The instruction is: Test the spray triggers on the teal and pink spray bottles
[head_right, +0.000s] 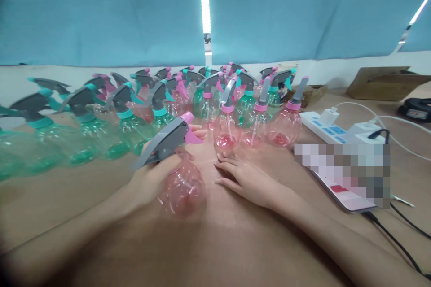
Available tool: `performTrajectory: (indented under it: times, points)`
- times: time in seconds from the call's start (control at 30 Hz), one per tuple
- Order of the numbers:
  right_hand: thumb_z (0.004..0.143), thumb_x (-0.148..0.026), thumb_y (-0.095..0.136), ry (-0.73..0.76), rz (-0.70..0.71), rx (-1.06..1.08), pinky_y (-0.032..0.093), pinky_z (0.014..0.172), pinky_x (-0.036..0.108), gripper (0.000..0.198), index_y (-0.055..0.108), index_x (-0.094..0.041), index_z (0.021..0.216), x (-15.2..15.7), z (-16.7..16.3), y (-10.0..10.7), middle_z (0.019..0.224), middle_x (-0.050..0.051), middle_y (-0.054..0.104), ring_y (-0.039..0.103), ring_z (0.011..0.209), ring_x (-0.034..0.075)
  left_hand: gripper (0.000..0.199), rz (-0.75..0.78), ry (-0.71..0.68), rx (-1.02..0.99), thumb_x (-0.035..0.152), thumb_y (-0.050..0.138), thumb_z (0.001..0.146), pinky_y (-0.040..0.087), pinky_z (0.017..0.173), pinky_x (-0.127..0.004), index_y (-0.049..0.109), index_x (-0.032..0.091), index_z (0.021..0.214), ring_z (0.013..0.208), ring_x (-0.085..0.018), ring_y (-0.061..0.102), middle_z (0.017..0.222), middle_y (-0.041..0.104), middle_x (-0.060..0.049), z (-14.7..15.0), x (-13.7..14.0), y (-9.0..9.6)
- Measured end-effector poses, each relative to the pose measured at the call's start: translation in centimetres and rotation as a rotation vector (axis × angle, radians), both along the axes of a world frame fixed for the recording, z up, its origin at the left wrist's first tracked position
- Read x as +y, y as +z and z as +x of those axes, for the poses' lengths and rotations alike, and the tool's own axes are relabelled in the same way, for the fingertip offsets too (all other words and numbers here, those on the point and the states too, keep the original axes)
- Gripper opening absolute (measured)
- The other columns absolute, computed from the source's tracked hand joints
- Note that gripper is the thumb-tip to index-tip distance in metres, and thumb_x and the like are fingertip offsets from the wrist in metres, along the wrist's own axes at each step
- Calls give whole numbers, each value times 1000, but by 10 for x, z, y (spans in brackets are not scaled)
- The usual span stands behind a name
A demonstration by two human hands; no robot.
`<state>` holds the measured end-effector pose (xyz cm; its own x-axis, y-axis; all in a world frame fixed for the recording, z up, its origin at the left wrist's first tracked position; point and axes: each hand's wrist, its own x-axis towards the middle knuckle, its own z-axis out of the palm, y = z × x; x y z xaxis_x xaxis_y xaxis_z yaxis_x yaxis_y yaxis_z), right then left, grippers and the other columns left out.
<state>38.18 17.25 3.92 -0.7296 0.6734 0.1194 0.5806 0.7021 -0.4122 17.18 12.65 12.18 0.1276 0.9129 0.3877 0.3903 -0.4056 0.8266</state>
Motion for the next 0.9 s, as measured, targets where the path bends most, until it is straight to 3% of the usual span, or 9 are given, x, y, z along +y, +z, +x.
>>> performTrajectory:
  times: [0.17,0.43,0.63,0.9]
  points:
    - [94,-52,38,3,13,-11,32,110,46,54,50,-19,134,-1,-1,2,142,9,48,39,133,26,9,33,-16,-7,16,45,68,29,51,-27,42,23,73,50,-11,38,56,37,7,0,1,-3]
    - [94,-52,38,6,17,-9,33,109,46,52,49,-22,135,0,0,2,142,7,48,40,133,25,11,43,-24,-4,15,44,68,28,50,-27,41,23,75,49,-10,34,56,32,8,0,1,-3]
    - [94,-53,38,3,18,-17,33,109,46,54,48,-21,136,0,0,0,143,7,47,40,133,25,16,25,-8,-21,16,46,67,26,50,-28,32,22,64,50,-10,31,54,27,7,0,2,-3]
    - [94,-51,39,16,28,-11,35,108,46,53,50,-17,134,-1,-1,2,143,10,46,41,132,26,10,3,18,-43,15,47,68,29,52,-28,45,23,75,52,-11,36,59,38,7,1,0,-4]
